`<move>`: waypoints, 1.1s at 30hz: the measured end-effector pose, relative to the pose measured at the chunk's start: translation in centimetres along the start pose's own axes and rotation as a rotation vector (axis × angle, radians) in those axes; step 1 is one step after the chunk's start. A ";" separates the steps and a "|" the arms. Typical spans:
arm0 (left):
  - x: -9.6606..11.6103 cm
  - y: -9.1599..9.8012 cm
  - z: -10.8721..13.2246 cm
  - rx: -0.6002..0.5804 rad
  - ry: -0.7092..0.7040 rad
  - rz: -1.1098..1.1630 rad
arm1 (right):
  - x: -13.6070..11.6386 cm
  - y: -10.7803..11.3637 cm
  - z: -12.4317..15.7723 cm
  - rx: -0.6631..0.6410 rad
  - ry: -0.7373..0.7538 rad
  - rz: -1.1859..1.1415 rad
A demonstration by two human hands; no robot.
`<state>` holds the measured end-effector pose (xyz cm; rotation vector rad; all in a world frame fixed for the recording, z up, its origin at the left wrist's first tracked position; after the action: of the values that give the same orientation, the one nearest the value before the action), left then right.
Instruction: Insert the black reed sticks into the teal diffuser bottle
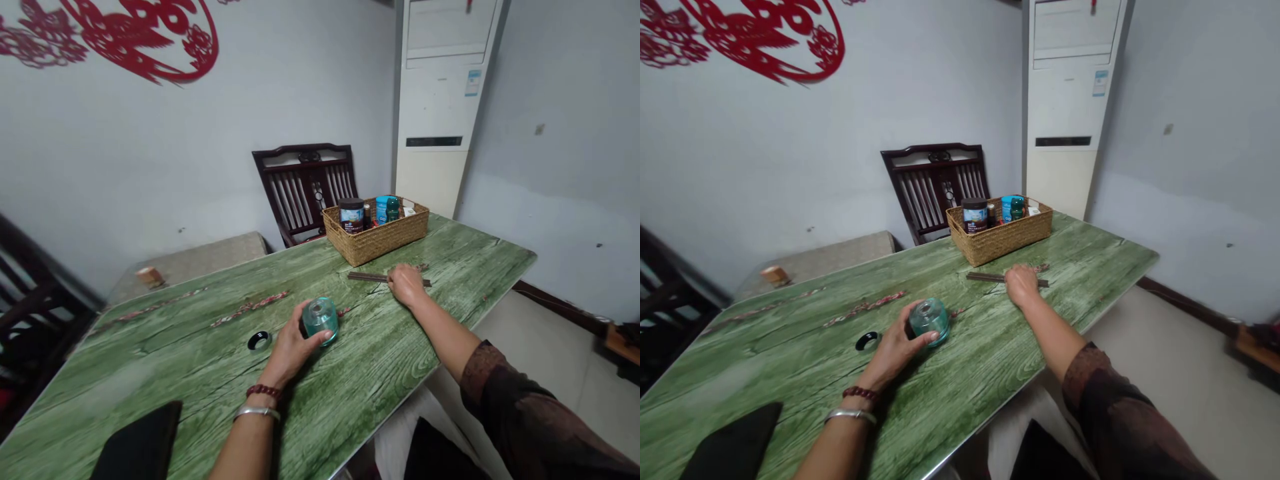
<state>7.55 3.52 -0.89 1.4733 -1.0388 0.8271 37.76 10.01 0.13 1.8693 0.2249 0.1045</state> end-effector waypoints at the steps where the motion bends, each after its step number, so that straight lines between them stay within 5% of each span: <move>1: -0.1 0.0 0.0 -0.001 -0.001 -0.012 | 0.0 0.0 0.0 -0.010 0.001 0.010; 9: 0.0 0.1 0.1 -0.024 0.002 -0.173 | 0.1 -0.1 0.0 -0.056 -0.024 0.033; 33: 0.0 0.1 0.0 -0.044 -0.010 -0.178 | 0.1 0.1 0.2 -0.214 0.025 -0.090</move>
<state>7.45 3.51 -0.82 1.5098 -0.9129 0.6665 37.93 9.87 0.15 1.6431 0.3030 0.0874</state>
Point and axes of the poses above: each hand's wrist, its own z-axis away from the middle knuckle, its own y-axis out of the back of the hand, x = y × z, the point moved 4 cm from there along -z, towards the middle knuckle, and after that the axes turned 7 degrees about y, right-handed, at the moved point
